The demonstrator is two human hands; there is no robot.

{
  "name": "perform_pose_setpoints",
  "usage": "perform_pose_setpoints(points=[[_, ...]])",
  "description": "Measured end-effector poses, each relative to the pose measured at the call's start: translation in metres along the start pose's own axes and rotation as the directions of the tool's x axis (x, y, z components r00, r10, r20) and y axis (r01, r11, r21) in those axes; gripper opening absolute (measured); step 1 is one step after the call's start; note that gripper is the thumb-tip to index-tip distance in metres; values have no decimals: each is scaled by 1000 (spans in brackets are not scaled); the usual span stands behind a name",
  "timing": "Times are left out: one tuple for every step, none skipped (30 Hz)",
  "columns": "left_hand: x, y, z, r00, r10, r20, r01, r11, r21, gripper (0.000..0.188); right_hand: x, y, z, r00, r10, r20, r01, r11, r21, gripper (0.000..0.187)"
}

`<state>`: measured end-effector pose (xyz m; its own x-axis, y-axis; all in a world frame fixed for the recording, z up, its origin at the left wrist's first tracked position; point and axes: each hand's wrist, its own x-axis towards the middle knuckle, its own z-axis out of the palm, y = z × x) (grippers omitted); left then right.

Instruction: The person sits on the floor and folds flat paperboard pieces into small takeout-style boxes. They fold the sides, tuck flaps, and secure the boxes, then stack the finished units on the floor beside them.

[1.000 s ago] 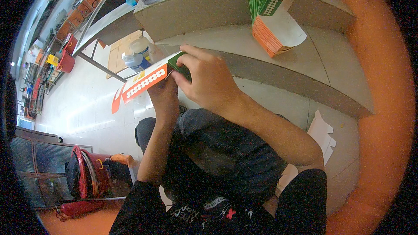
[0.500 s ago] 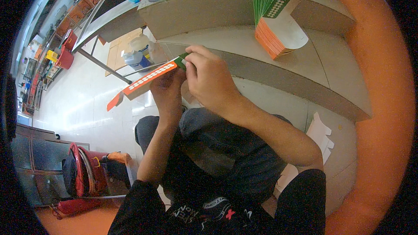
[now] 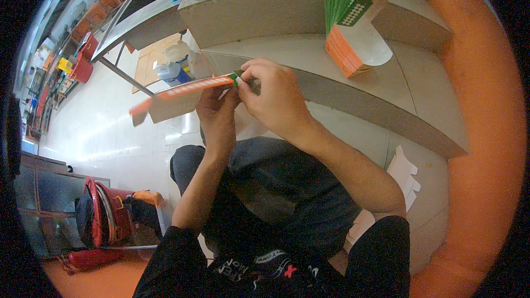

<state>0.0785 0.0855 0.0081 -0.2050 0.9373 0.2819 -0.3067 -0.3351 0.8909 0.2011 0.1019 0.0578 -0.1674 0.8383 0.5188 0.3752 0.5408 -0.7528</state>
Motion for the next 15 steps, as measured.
perform_pose_setpoints(points=[[-1, -2, -1, 1000, 23, -3, -23, 999, 27, 22, -1, 1, 1, 1000, -12, 4, 12, 1000, 4, 10], [-1, -3, -2, 1000, 26, -9, -25, 998, 61, 23, -2, 1, 2, 1000, -12, 19, 12, 1000, -18, 9], [-1, -3, -2, 1000, 16, -13, -14, 995, 99, 23, -3, 2, 3, 999, -11, 34, 13, 999, -41, 9], [-2, -4, -3, 1000, 6, -6, -5, 995, 99, 23, -3, 3, 4, 1000, -4, 30, 5, 999, -45, 9], [-2, -4, -2, 1000, -18, 3, 17, 995, 102, 23, -4, 4, 5, 1000, 3, 25, -2, 999, -51, 9], [-2, -4, -1, 999, -37, 2, 37, 994, 102, 23, -4, 5, 6, 1000, 2, 13, -2, 999, -40, 9], [-2, -4, 0, 1000, -14, 12, 13, 999, 48, 20, -4, 6, 6, 1000, 12, 16, -11, 998, -58, 9], [-2, -4, 3, 1000, 16, 9, -16, 1000, -11, 17, -4, 7, 6, 1000, 11, 12, -11, 998, -61, 9], [-1, -4, 5, 999, 46, 5, -46, 997, -69, 15, -4, 8, 6, 1000, 10, 8, -10, 998, -63, 10], [0, -4, 6, 999, 42, -16, -42, 998, -46, 13, -4, 9, 6, 999, 30, 19, -29, 998, -60, 10], [0, -4, 7, 999, 38, -36, -39, 999, -24, 12, -4, 10, 6, 998, 50, 29, -48, 997, -57, 11], [0, -5, 7, 998, 34, -56, -34, 999, -1, 11, -4, 11, 6, 998, 56, 36, -55, 997, -47, 11], [0, -6, 7, 998, 40, -44, -39, 999, 11, 10, -4, 12, 6, 995, 85, 47, -84, 996, -14, 12], [0, -7, 5, 998, 48, -36, -47, 999, 22, 9, -4, 13, 7, 994, 96, 60, -98, 995, 26, 12], [-1, -9, 3, 997, 70, -32, -69, 997, 25, 8, -4, 14, 8, 991, 112, 74, -117, 991, 67, 13]])
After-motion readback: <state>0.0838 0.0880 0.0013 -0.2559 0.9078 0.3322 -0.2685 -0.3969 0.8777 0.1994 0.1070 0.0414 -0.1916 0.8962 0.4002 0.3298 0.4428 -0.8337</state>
